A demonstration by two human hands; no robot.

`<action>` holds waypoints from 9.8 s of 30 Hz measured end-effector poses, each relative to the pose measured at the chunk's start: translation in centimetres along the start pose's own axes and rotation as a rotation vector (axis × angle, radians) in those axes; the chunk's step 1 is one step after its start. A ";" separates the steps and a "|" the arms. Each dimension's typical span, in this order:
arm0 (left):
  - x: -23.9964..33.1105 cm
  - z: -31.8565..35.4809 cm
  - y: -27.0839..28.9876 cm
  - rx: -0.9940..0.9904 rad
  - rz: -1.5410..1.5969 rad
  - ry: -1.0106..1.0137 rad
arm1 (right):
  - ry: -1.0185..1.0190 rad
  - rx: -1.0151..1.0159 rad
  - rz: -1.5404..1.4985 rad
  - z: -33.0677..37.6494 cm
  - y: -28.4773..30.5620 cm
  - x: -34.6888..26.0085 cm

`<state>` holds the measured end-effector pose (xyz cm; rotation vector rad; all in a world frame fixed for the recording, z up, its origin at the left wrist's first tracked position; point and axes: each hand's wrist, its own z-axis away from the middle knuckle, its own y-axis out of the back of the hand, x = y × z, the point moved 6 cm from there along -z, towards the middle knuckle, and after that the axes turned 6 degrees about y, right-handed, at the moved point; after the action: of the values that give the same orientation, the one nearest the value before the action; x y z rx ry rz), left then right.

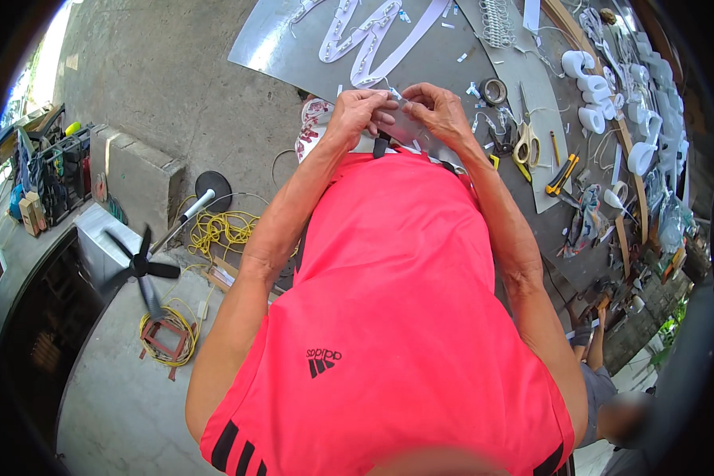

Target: Applying adhesive strips and wiring to white acrylic sign letters on a work table.

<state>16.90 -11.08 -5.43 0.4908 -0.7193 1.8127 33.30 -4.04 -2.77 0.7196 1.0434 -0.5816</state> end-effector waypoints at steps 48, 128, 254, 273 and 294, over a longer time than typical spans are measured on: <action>-0.4 -0.1 -0.8 0.045 0.264 -0.002 | 0.419 0.061 0.444 2.1 -0.2 -3.2; 2.4 1.6 -0.7 0.463 -0.776 -0.744 | 0.299 -0.341 0.897 -8.8 0.7 -2.8; 4.7 4.0 -1.8 0.441 -0.801 -0.832 | 0.295 0.270 0.436 1.6 2.8 -2.2; 3.5 0.2 -1.1 0.420 -0.968 -1.033 | -0.116 -0.130 0.357 -3.0 4.6 1.4; 3.9 0.6 -1.0 0.366 -0.956 -1.011 | 0.000 -0.064 0.424 -4.4 3.0 0.2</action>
<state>16.52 -8.54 -2.29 1.7183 -0.6066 0.6904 33.13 1.20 -3.57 0.8545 0.8704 -0.1813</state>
